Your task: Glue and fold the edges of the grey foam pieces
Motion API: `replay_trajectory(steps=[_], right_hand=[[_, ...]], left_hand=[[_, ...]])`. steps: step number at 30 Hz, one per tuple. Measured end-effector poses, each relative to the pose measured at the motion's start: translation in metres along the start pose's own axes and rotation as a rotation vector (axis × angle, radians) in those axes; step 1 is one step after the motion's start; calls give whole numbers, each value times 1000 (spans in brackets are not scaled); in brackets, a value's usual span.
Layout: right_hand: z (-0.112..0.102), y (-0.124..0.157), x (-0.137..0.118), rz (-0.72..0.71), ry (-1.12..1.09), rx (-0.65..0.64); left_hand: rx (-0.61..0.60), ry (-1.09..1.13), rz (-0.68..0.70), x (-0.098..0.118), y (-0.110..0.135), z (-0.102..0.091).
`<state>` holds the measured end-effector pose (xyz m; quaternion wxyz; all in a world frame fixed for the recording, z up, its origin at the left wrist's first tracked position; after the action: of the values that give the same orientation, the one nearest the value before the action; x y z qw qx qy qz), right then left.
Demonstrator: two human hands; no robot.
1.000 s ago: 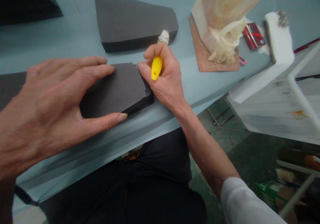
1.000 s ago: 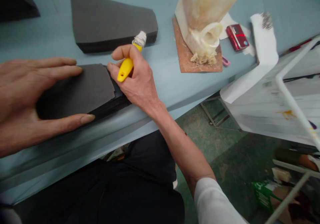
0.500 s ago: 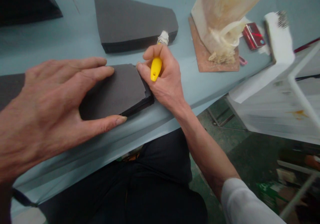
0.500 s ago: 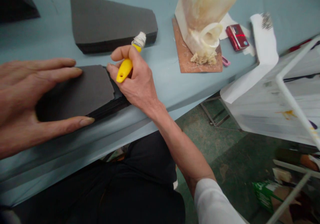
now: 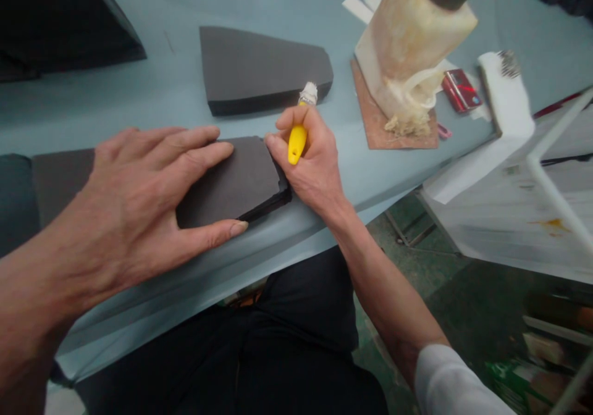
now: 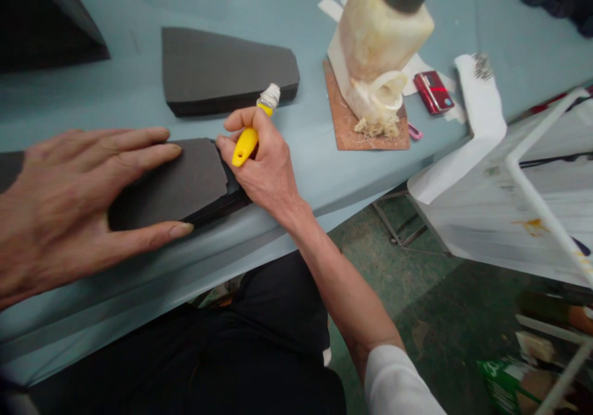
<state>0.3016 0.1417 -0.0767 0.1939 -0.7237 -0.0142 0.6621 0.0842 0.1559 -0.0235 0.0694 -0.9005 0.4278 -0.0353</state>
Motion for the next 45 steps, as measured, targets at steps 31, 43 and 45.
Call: replay_trajectory(steps=[31,43,45], right_hand=[[41,3,-74,-215,-12,83],[56,11,-47,-207,191,-12],[57,12,-47,-210,229,-15]], left_hand=[[-65,35,-2,9,-6,2],[-55,192,-24,12,-2,0],[-44,217,-32,10,0,-1]])
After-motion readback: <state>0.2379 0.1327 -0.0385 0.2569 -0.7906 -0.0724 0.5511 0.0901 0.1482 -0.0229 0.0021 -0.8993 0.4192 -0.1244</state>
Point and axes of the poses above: each hand's wrist, its own y-axis away from the middle knuckle, its own z-axis out of the palm, x = y × z, the point moved 5 cm from there along -y, towards the middle knuckle, and after that the axes turned 11 degrees about -y, right-handed, at the moved point
